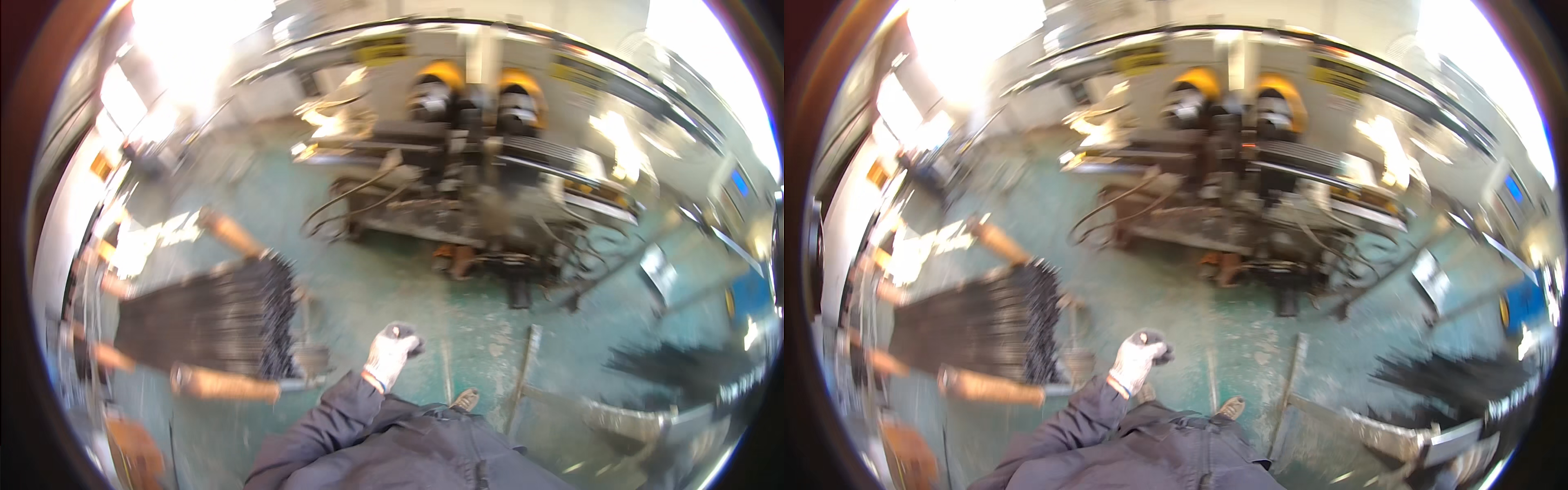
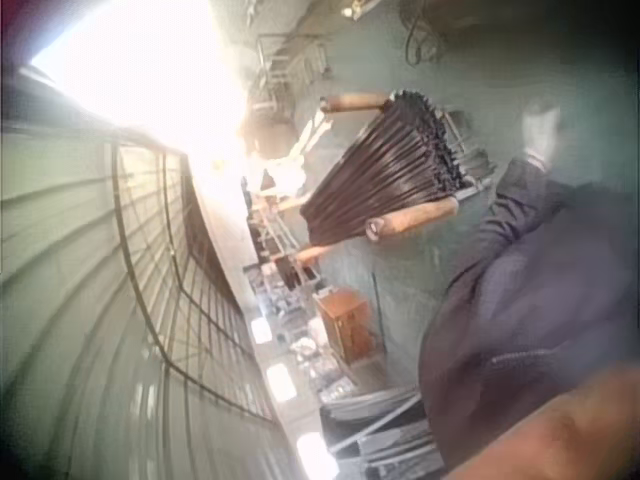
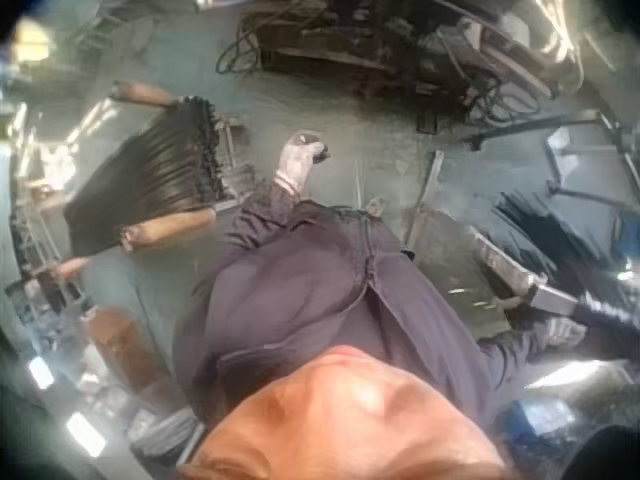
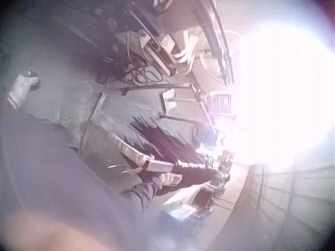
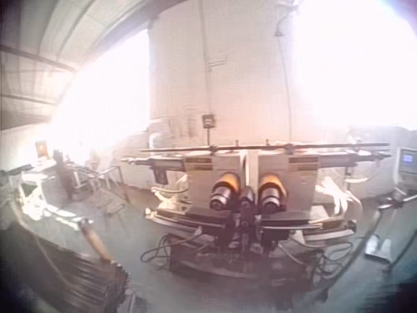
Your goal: The person repeatedly feeds bundles of straight metal rods into a bending machine, operates the machine to bend them, and then removes the bent rods to place them on a nearby rack. The process is repeated multiple times throughout the clip.
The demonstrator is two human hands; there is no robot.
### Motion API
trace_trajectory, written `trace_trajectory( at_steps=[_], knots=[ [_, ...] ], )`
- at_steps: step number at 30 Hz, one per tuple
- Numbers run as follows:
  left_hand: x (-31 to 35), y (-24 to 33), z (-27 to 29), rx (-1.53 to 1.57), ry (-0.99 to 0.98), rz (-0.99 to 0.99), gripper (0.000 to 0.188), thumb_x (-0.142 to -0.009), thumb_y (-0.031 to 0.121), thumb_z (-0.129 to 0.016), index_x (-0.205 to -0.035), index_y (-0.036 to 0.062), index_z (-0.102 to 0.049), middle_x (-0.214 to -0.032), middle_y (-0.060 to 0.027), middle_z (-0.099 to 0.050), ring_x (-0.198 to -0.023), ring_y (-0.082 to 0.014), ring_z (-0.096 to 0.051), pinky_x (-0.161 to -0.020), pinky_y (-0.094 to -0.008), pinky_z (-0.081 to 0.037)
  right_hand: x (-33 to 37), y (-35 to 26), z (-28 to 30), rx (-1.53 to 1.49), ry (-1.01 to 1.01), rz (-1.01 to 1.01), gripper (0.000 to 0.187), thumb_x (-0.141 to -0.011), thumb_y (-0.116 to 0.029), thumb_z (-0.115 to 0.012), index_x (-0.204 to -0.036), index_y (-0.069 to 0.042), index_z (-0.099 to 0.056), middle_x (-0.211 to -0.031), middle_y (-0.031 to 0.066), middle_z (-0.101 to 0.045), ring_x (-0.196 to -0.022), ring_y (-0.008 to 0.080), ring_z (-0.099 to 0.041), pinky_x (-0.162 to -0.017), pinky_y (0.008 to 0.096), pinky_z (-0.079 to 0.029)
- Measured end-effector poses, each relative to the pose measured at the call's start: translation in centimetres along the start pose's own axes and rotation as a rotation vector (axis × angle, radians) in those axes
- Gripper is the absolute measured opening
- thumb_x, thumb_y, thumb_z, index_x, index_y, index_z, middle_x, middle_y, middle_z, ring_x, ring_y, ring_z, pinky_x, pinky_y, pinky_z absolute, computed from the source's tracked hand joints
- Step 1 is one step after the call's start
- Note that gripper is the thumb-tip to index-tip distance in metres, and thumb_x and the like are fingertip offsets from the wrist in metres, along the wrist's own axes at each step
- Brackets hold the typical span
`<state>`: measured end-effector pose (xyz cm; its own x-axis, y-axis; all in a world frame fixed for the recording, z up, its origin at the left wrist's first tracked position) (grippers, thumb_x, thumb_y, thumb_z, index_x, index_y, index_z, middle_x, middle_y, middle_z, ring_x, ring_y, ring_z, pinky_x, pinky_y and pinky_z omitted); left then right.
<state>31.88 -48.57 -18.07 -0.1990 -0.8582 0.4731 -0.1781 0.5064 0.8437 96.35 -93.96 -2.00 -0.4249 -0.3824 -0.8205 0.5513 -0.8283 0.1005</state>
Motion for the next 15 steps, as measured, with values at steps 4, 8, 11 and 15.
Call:
trace_trajectory(
  at_steps=[4, 8, 11, 15],
  knots=[
    [3.2, 5.6, 13.7, -0.137, 0.186, -0.374, 0.024, -0.103, -0.001, -0.073, -0.127, 0.0008, -0.070, -0.110, -0.0105, -0.082, -0.100, -0.0205, -0.080, -0.093, -0.0348, -0.065, 12.1, -13.3, -2.8, -0.201, -0.076, -0.107, 0.028, -0.105, -0.021, -0.075, -0.128, -0.007, -0.079, -0.121, 0.0107, -0.083, -0.105, 0.0275, -0.078, -0.094, 0.0427, -0.062],
    [9.6, 11.9, 29.8, -0.706, 0.592, -0.782, 0.015, -0.106, 0.002, -0.077, -0.121, 0.0054, -0.074, -0.105, -0.0078, -0.082, -0.094, -0.0196, -0.079, -0.088, -0.0335, -0.063, 29.6, -27.4, -5.0, -0.250, -0.609, -0.288, 0.025, -0.102, -0.021, -0.079, -0.122, -0.005, -0.081, -0.115, 0.0092, -0.084, -0.098, 0.0262, -0.078, -0.089, 0.0415, -0.063],
    [15.2, 16.6, 41.8, -0.872, 0.950, -0.907, 0.017, -0.103, 0.005, -0.080, -0.120, 0.0047, -0.078, -0.107, -0.0128, -0.083, -0.097, -0.0260, -0.082, -0.090, -0.0373, -0.064, 38.9, -38.0, -5.3, -0.221, -1.004, -0.237, 0.024, -0.101, -0.021, -0.081, -0.118, -0.004, -0.082, -0.112, 0.0081, -0.085, -0.093, 0.0253, -0.077, -0.085, 0.0407, -0.063],
    [22.2, 19.5, 52.2, -1.029, 1.378, -0.621, 0.024, -0.095, 0.007, -0.080, -0.118, 0.0035, -0.080, -0.110, -0.0176, -0.084, -0.104, -0.0389, -0.081, -0.094, -0.0461, -0.065, 39.8, -58.2, -3.9, -1.347, -1.396, -0.653, 0.034, -0.095, -0.024, -0.085, -0.116, 0.001, -0.082, -0.106, 0.0147, -0.086, -0.096, 0.0295, -0.082, -0.090, 0.0407, -0.064]
  ],
)
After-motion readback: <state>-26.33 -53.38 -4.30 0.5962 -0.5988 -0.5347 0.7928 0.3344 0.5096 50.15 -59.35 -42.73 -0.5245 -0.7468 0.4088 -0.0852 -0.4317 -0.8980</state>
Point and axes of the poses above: each hand's wrist, its own x-axis away from the middle knuckle, its own z-axis out of the back of the hand, y = z × x, the point moved 2 cm from there along -x, towards the middle knuckle
